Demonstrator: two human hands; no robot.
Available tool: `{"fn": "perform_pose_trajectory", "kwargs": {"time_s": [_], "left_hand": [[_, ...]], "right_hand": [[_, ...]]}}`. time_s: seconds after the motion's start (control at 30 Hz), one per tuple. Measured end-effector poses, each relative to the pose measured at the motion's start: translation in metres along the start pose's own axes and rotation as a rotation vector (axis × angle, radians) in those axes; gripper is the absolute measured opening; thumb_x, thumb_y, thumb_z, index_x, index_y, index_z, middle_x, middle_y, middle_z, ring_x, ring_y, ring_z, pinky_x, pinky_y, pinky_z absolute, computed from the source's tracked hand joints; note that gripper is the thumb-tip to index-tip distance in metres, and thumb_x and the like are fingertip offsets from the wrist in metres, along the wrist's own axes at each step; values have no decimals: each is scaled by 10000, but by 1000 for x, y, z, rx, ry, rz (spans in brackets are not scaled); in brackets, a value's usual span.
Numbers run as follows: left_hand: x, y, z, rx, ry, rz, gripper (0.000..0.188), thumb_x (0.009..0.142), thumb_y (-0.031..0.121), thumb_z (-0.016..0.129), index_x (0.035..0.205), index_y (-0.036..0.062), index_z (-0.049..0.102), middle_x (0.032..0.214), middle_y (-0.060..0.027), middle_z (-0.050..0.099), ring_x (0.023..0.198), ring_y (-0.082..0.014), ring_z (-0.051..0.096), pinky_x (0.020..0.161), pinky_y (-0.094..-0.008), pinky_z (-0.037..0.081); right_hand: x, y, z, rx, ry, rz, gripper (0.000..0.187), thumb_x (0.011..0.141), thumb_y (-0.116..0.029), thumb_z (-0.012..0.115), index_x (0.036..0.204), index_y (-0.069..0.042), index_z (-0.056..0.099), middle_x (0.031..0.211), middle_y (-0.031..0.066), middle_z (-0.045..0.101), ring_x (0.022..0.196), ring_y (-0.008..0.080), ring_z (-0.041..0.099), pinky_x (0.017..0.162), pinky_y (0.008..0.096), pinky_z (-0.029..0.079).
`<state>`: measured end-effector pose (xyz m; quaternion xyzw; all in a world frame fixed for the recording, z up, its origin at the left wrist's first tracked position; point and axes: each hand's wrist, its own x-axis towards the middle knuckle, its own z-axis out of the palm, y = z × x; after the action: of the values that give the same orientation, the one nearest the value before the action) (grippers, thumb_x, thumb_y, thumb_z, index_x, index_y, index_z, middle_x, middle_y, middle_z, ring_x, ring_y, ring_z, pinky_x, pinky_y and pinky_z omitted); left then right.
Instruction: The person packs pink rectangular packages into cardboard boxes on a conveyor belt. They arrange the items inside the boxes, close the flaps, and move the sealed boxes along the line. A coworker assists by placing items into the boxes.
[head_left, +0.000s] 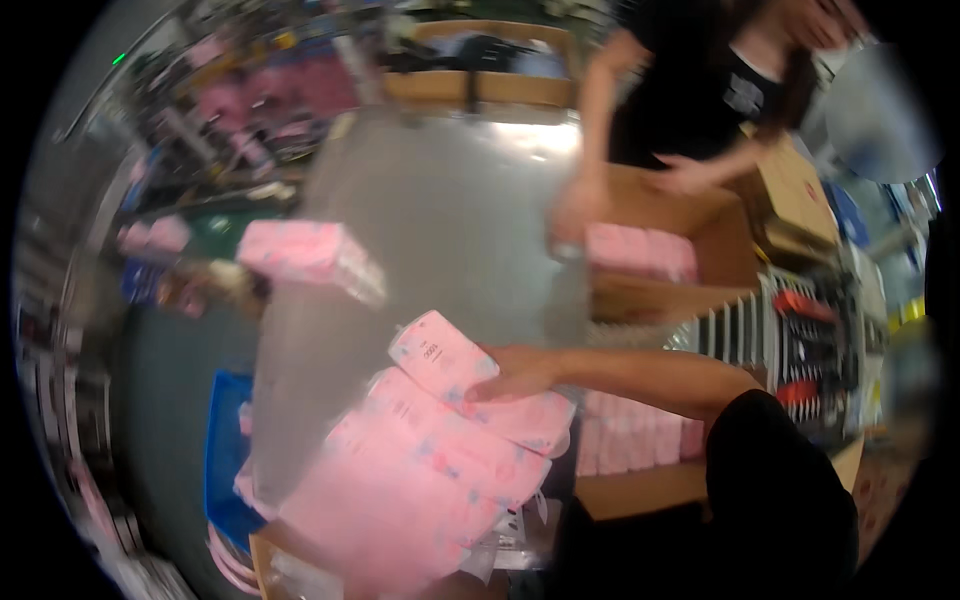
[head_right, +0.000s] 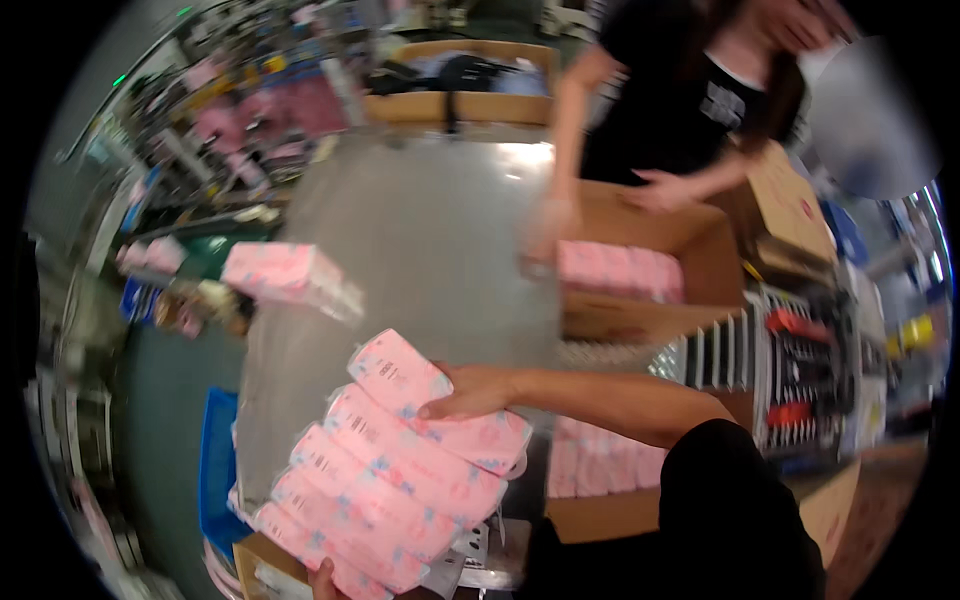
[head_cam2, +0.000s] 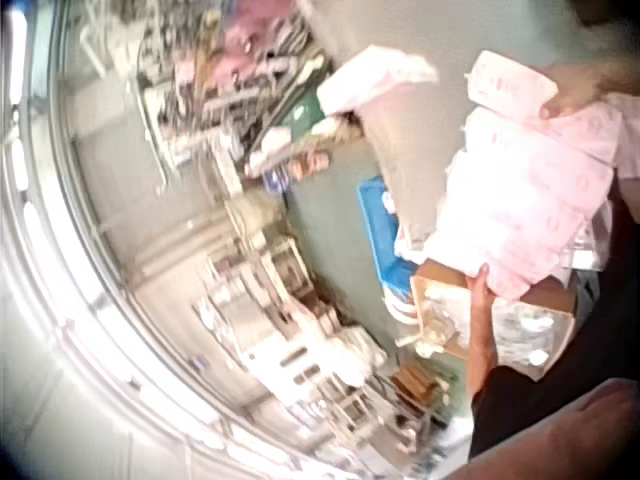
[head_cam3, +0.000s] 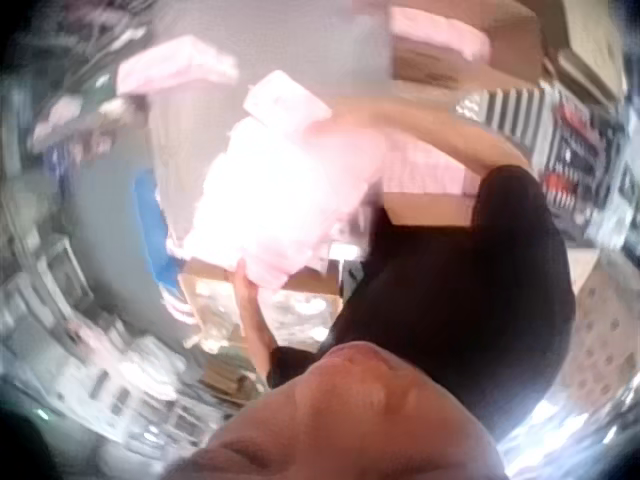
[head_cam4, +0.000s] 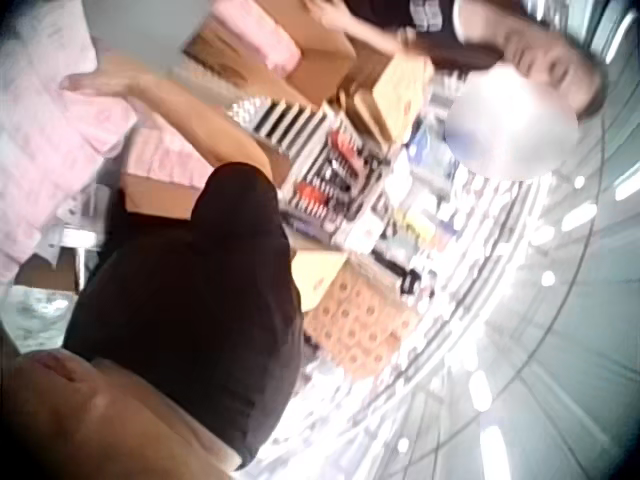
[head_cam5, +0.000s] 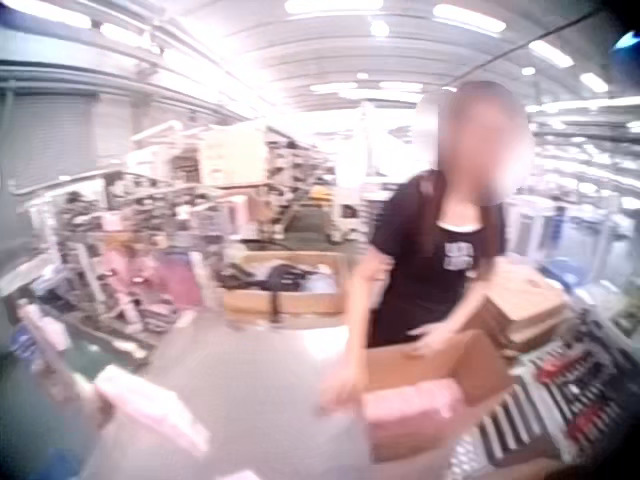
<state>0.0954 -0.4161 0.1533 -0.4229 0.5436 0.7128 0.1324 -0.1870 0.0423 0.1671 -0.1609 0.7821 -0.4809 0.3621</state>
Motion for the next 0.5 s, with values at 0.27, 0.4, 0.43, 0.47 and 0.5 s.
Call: {"fn": "perform_pose_trajectory", "kwargs": {"time_s": [0.27,0.4,0.43,0.47,0.5], "left_hand": [[-55,58,139,650,-621,114,677,868,137,693,1422,-35,345,1309,-190,538,1176,-318,558,978,-429,491],[-38,-22,269,809,-1021,34,672,839,98,713,1408,-19,376,1283,-170,562,1150,-292,579,950,-417,508],[-32,-46,299,855,-1099,18,671,832,88,717,1405,-15,384,1276,-165,569,1144,-285,585,944,-414,512],[-26,-70,322,900,-1147,11,671,824,78,722,1401,-12,392,1270,-160,575,1137,-279,590,937,-411,516],[-24,-99,337,925,-1152,17,671,817,68,727,1398,-8,399,1263,-155,581,1131,-272,595,930,-408,521]], "right_hand": [[-353,37,31,225,543,105,1017,698,-450,827,1471,-15,329,1340,213,550,1251,349,530,1046,438,428],[-484,111,51,498,868,-35,1082,606,-345,933,1455,12,365,1520,145,349,1377,266,374,1140,422,316],[-495,144,70,417,925,32,1047,637,-319,918,1455,17,357,1510,141,361,1371,259,379,1137,415,320],[-504,177,87,345,973,100,1013,668,-293,903,1455,23,350,1500,136,374,1366,252,385,1134,408,324],[-517,217,106,429,888,274,945,690,-227,883,1438,30,367,1457,151,431,1319,237,436,1097,384,370]]}}
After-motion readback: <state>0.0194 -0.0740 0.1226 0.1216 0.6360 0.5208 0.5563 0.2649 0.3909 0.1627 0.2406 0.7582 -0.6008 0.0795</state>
